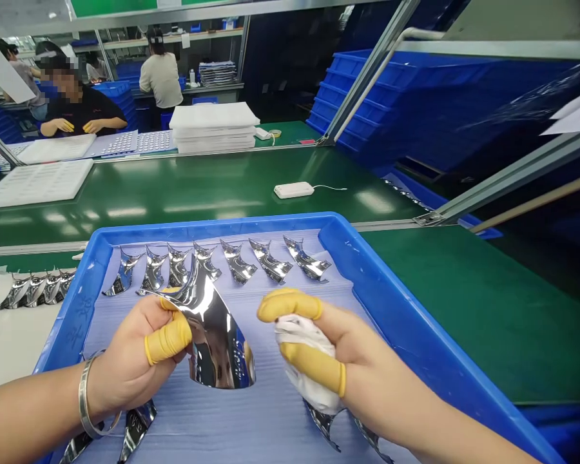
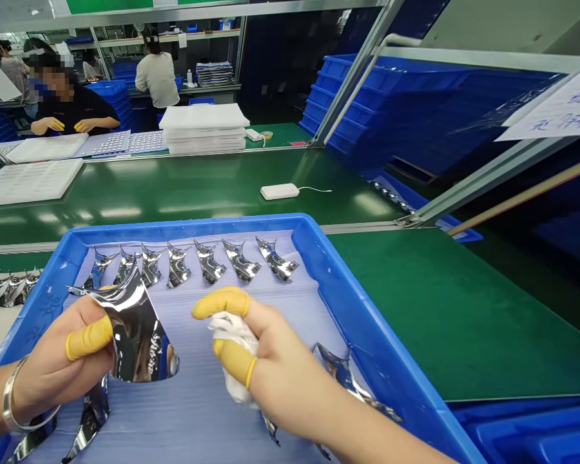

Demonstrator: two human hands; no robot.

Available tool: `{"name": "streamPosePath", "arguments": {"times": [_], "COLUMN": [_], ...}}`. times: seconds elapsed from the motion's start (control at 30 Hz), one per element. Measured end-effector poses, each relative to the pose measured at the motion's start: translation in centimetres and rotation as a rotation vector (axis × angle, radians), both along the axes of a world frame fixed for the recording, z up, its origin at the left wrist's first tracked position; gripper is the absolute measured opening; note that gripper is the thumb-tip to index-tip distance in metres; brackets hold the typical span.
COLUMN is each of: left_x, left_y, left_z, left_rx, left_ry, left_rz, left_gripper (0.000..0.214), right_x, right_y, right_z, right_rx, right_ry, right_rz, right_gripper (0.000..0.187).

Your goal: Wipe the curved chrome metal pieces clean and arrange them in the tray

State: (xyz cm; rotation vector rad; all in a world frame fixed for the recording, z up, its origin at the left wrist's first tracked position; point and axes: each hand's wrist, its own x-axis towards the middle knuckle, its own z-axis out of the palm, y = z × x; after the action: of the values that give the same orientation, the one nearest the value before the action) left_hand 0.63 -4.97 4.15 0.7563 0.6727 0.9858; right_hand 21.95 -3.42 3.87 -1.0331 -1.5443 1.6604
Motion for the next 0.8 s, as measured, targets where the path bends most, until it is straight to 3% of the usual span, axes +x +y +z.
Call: {"name": "streamPosePath", "arguments": {"times": [0.2,0.33,0.47,0.6,0.8], "left_x": [0.2,0.2,0.3,0.4,0.4], "left_y": [0.0,0.1,0.3,0.2,0.2], "left_z": [0.1,-0.2,-0.1,0.2,0.5], "left_rx": [-0.010,-0.021,0.013,0.060,0.088], "left_ry": [0.034,0.032,0.019,0.026,0.028], "left_rz": [-0.032,-0.049,-0.048,-0.049,-0.059], "left_gripper": [0.022,0.020,0.017,0.012,0.017], "right_x": [-0.9,-0.7,-0.5,-0.7,-0.8], "right_y": [-0.5,-0.7,-0.7,-0.6,-0.5], "right_z": [0.7,1.1,1.1,1.0,1.0], "right_rx": [0.005,-0.002,-0.102,-0.184,-0.174], "right_ry": [-0.019,-0.023,-0.066,-0.079,-0.130], "right_rz": [0.326,0.330,0.330,0.330,0.361], "right_gripper": [0.018,0.030,0.035,0.037,0.031]}}
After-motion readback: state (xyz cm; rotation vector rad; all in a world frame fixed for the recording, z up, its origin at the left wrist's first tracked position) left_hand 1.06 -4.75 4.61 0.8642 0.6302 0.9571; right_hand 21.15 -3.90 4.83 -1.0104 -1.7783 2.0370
